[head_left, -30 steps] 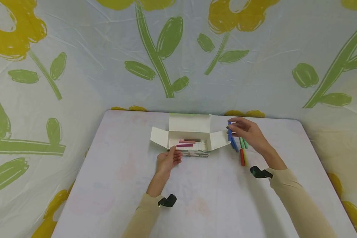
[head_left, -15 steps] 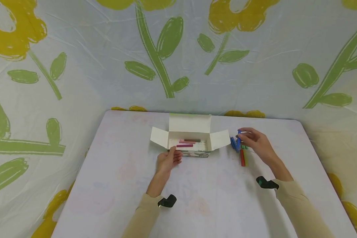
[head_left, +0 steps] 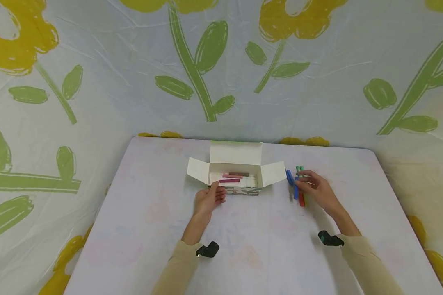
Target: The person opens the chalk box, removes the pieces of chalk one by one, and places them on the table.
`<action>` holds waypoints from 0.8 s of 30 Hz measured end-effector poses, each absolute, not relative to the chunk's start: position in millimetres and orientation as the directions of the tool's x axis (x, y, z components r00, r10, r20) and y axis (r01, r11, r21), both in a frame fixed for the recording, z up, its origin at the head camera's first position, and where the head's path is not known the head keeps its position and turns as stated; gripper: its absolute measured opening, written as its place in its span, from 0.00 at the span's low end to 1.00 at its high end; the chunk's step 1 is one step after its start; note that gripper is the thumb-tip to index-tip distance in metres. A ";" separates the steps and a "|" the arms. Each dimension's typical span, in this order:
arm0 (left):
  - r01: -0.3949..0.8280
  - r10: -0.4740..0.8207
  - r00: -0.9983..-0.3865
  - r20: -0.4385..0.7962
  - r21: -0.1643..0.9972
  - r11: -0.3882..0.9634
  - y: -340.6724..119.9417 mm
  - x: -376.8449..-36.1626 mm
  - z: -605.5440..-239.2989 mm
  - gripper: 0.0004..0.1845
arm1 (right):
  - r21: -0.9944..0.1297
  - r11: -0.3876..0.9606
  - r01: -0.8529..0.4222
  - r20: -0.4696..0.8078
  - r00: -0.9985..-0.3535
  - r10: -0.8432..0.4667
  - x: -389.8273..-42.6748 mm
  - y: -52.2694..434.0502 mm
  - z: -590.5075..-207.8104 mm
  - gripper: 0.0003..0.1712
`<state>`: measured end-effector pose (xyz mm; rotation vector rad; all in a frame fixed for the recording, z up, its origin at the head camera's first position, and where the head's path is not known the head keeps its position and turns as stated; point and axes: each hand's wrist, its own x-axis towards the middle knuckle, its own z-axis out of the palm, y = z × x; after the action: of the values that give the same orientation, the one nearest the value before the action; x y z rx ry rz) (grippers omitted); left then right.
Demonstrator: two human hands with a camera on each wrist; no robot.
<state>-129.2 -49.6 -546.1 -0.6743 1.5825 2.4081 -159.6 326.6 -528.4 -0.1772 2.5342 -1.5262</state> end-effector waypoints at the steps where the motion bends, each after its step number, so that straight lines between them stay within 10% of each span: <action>1: -0.388 -0.094 -0.881 -0.463 0.822 -0.417 -49.4 -129.4 -546.3 0.22 | -0.881 0.472 -0.026 -0.077 -0.977 -0.198 -158.5 326.3 -530.4 0.26; 24: -0.370 -0.085 -0.893 -0.442 0.829 -0.419 -50.1 -128.0 -549.9 0.19 | -0.690 0.700 -0.185 0.038 -0.975 -0.220 -150.5 306.5 -536.6 0.16</action>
<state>-128.0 -50.1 -549.9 -0.6372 1.5841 2.4259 -150.5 306.5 -536.6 -0.3397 2.8530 -1.1491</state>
